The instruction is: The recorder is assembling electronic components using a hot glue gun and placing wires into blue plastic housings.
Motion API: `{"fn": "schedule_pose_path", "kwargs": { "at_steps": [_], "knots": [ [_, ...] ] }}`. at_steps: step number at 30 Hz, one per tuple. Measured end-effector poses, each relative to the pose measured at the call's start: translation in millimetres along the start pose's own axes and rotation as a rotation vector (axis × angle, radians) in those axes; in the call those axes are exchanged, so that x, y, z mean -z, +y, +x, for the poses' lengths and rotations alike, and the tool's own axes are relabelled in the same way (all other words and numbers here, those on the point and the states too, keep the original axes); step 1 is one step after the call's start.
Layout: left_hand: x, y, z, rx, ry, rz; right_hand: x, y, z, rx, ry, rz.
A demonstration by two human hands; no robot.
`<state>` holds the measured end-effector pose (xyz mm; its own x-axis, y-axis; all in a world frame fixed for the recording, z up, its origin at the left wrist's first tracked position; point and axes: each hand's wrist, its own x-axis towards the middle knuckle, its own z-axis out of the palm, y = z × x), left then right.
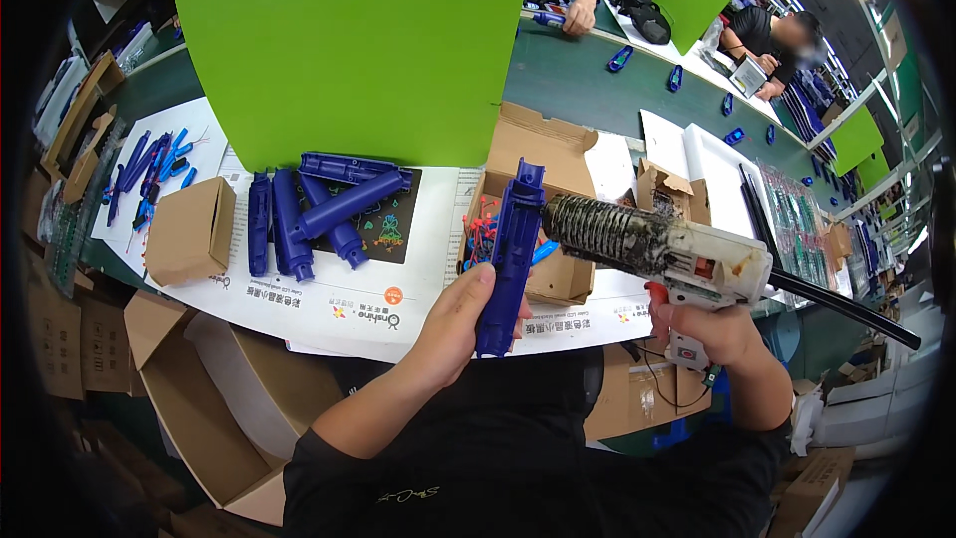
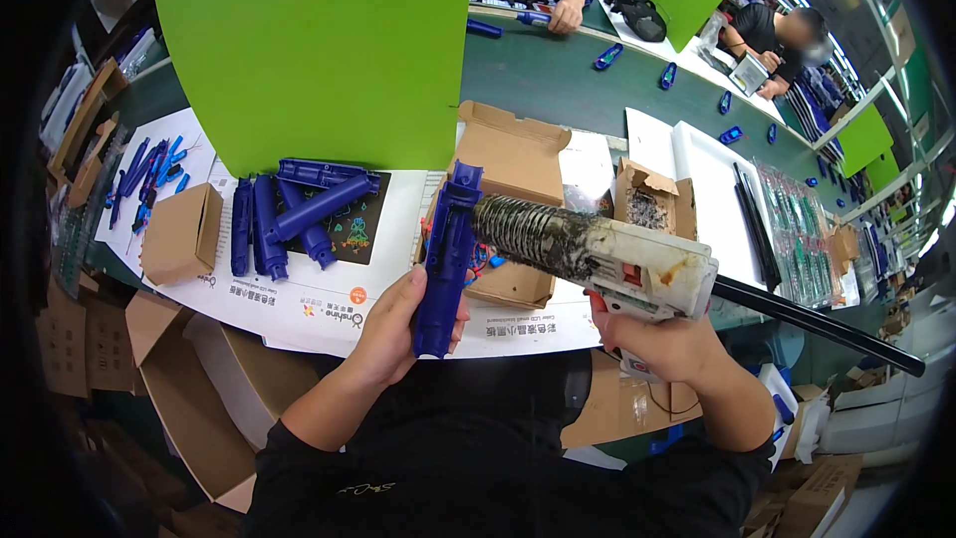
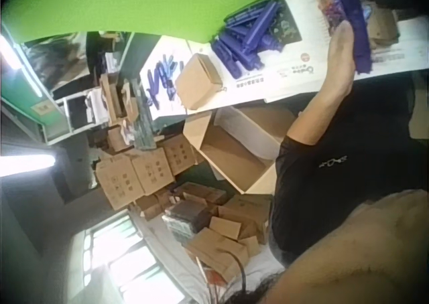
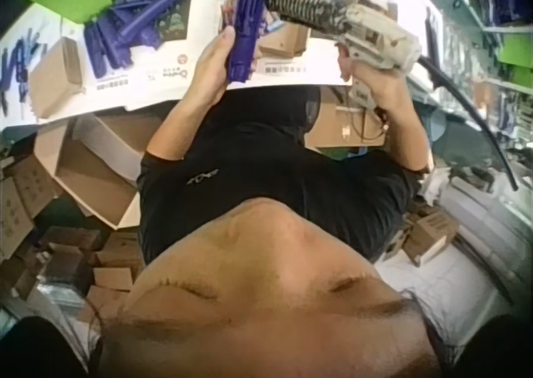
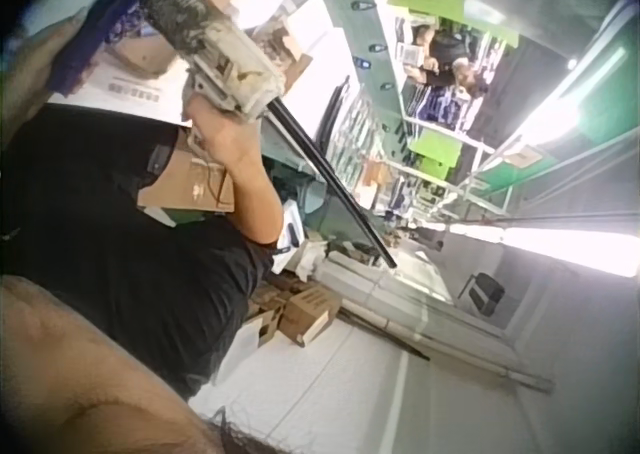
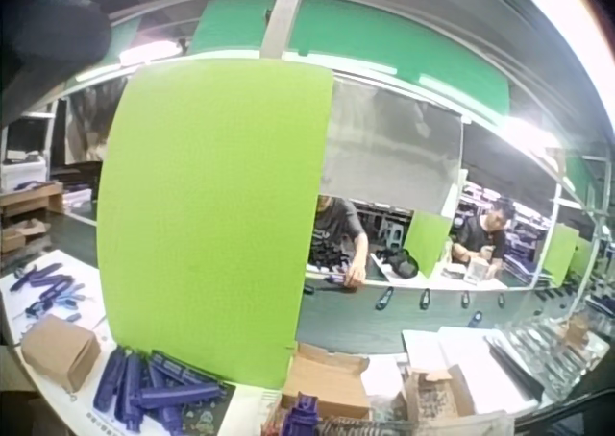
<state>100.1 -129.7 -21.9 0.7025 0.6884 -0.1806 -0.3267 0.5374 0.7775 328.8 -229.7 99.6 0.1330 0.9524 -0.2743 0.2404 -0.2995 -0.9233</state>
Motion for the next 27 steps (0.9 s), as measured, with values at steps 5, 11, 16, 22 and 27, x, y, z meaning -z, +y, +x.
{"fn": "schedule_pose_path", "kwargs": {
  "at_steps": [5, 11, 16, 22, 27],
  "knots": [
    [2, -2, 2, -0.023, 0.032, 0.049, 1, 3, -2, 0.016, -0.034, -0.057],
    [2, -5, 2, -0.047, 0.058, 0.083, 3, 2, -4, 0.055, -0.020, 0.011],
    [4, -11, 7, -0.059, 0.053, 0.131, 3, -1, 1, 0.179, -0.010, -0.140],
    [7, -8, 5, -0.089, 0.070, 0.248, 8, -2, 3, 0.159, -0.034, -0.076],
    [20, 22, -10, -0.359, 0.154, -0.227, 45, 17, 7, 0.310, 0.099, 0.429]
  ]
}}
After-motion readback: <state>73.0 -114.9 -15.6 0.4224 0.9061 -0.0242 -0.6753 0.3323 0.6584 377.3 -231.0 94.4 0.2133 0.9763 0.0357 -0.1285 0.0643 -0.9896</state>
